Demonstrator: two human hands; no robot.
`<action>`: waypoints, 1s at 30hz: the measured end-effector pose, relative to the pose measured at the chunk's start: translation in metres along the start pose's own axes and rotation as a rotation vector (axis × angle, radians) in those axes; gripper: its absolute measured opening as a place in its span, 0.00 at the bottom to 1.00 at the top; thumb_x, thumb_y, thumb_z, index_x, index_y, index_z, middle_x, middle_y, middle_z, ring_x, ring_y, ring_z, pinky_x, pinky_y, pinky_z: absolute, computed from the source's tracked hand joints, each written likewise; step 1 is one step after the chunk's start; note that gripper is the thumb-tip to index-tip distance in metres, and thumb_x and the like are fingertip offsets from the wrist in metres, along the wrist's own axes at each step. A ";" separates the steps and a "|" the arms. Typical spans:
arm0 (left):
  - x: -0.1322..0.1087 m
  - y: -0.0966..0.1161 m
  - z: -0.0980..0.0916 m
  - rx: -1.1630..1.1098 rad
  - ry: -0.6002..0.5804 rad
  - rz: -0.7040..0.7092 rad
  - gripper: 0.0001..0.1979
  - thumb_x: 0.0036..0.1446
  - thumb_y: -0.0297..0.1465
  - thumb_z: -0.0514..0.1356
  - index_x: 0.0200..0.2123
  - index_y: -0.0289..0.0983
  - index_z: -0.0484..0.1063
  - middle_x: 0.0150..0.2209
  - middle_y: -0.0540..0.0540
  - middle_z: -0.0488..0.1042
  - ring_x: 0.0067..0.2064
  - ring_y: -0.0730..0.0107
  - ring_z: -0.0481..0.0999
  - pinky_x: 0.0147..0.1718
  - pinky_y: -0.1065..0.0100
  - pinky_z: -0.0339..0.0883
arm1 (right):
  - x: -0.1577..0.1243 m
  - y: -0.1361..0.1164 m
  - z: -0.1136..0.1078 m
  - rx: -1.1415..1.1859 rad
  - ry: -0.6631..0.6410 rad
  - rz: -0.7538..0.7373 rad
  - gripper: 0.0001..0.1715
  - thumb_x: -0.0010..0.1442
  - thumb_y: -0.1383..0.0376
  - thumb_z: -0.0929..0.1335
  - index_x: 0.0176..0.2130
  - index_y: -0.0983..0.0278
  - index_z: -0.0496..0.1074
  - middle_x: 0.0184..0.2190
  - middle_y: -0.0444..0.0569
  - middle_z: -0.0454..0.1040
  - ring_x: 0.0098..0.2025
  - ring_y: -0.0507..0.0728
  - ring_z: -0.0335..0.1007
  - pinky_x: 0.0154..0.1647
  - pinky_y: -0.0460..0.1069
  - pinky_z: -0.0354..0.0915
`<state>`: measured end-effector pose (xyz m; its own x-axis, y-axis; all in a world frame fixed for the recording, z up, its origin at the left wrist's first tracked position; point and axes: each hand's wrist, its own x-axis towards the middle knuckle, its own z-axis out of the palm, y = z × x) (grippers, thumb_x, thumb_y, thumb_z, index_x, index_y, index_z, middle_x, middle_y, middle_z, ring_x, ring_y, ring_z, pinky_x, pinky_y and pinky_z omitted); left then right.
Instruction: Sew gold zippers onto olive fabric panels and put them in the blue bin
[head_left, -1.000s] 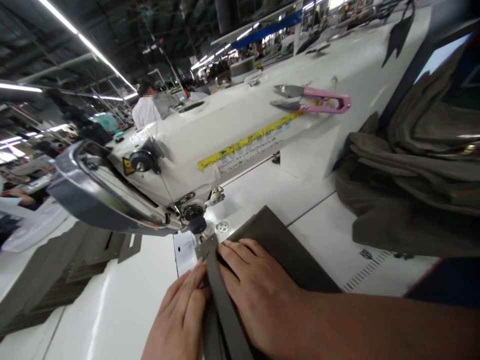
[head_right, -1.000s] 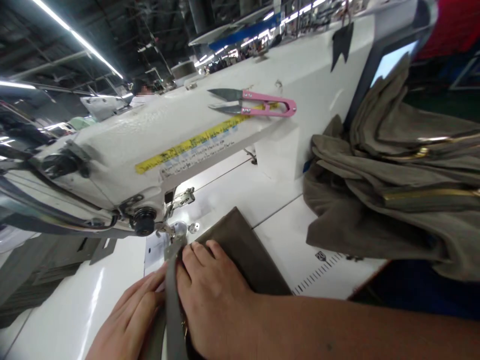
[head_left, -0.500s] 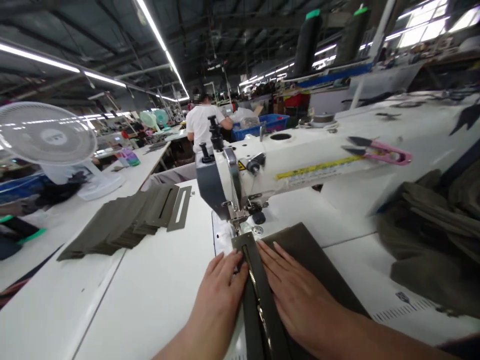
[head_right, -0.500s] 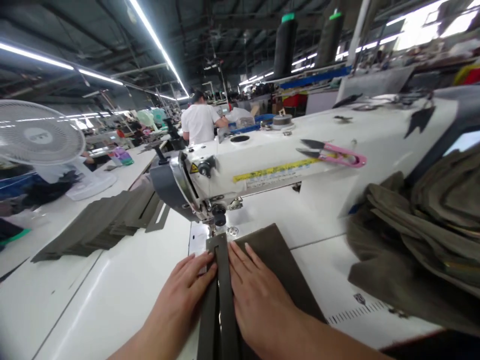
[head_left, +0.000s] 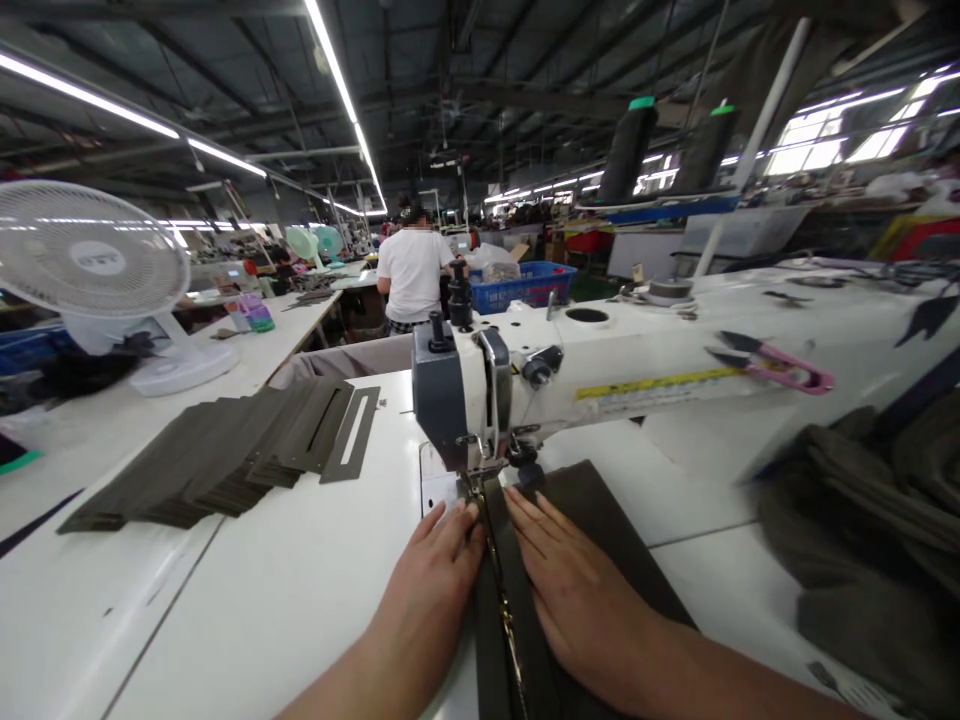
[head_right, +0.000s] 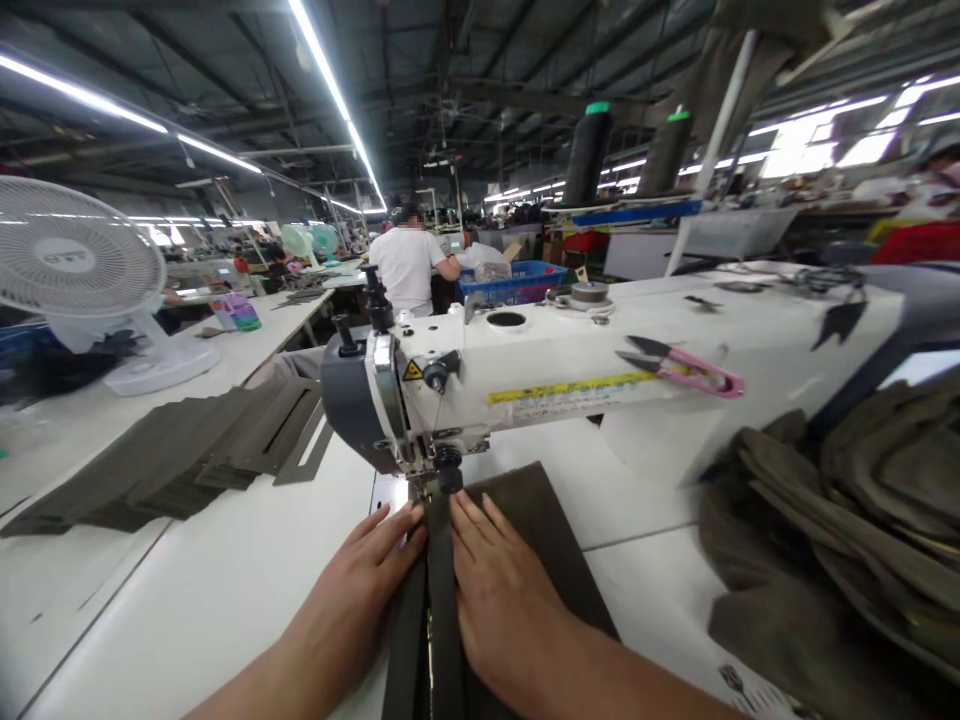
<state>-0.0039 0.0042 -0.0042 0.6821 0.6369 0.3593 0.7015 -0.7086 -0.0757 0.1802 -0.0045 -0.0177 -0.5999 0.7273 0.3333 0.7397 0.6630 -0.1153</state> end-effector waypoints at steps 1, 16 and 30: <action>0.001 -0.001 0.001 -0.010 0.007 -0.004 0.16 0.57 0.19 0.48 0.47 0.30 0.67 0.49 0.35 0.69 0.52 0.58 0.68 0.50 0.53 0.65 | 0.001 0.001 0.001 -0.007 0.005 -0.006 0.30 0.54 0.75 0.57 0.56 0.74 0.60 0.57 0.60 0.59 0.60 0.60 0.50 0.59 0.59 0.53; 0.004 0.000 0.002 0.012 0.130 0.027 0.17 0.62 0.22 0.42 0.44 0.29 0.69 0.47 0.36 0.72 0.48 0.60 0.72 0.46 0.58 0.70 | 0.001 0.007 -0.003 -0.063 0.092 -0.106 0.33 0.51 0.75 0.58 0.57 0.76 0.57 0.54 0.63 0.62 0.57 0.61 0.57 0.54 0.58 0.60; 0.003 0.003 0.007 0.003 0.085 0.023 0.16 0.61 0.22 0.43 0.43 0.28 0.69 0.47 0.34 0.71 0.50 0.58 0.69 0.47 0.57 0.69 | -0.003 0.004 -0.001 0.029 0.069 -0.022 0.30 0.54 0.74 0.57 0.57 0.74 0.58 0.56 0.60 0.60 0.59 0.59 0.53 0.58 0.58 0.55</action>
<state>0.0014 0.0057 -0.0098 0.6785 0.5922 0.4347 0.6864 -0.7219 -0.0880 0.1854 -0.0039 -0.0179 -0.5924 0.6995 0.3997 0.7172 0.6839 -0.1337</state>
